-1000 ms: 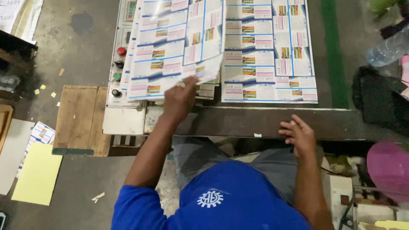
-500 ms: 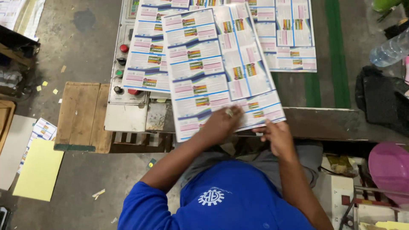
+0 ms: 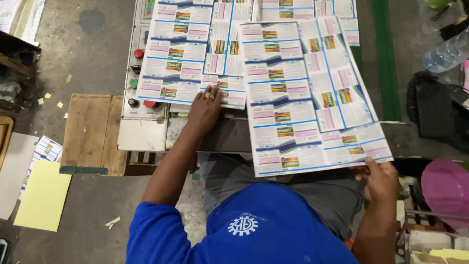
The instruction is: Manually sort and arrange large printed paper sheets on a machine conveyor belt.
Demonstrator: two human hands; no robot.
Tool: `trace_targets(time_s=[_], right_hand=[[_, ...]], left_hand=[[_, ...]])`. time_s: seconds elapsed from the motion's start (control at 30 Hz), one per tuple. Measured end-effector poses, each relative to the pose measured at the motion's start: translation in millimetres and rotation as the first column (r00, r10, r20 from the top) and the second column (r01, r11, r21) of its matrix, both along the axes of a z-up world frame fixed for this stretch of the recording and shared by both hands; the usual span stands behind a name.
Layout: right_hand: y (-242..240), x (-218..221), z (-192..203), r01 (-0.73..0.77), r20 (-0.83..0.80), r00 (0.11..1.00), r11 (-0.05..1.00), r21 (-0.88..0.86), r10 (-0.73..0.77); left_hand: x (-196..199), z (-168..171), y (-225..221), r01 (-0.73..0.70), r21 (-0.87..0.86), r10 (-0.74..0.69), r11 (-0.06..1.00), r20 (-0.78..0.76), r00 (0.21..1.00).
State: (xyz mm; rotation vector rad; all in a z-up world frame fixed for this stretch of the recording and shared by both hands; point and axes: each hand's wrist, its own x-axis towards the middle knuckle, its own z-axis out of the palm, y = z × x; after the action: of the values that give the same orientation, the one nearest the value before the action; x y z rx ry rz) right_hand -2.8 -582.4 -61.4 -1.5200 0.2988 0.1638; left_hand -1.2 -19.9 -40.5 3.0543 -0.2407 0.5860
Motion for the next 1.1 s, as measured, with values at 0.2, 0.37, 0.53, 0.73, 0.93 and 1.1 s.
trace_targets(time_s=[0.2,0.37,0.53,0.73,0.93,1.1], right_hand=[[-20,-15,8,0.040,-0.046,0.998,0.993,-0.110,-0.045],[-6,-15,8,-0.022,-0.037,0.999,0.992,-0.123,0.017],[22,13,5,-0.053,-0.087,0.996,0.978,-0.201,0.036],[34,85,-13,-0.090,0.020,0.995,0.987,-0.135,0.094],[44,116,-13,-0.156,-0.030,0.988,0.986,-0.066,0.154],[60,72,-36,-0.109,-0.054,0.992,0.993,0.049,0.112]], left_hand=[[2,19,14,-0.092,-0.196,0.102,0.976,0.040,0.994],[-6,48,13,-0.053,-0.207,0.047,0.977,-0.034,0.998],[-13,51,15,-0.023,-0.206,-0.021,0.978,-0.208,0.978],[-16,42,13,-0.070,-0.276,0.066,0.959,-0.022,0.998],[-18,66,6,-0.112,-0.395,0.238,0.912,0.289,0.927],[-30,55,-38,0.123,-0.410,0.042,0.904,0.372,0.927]])
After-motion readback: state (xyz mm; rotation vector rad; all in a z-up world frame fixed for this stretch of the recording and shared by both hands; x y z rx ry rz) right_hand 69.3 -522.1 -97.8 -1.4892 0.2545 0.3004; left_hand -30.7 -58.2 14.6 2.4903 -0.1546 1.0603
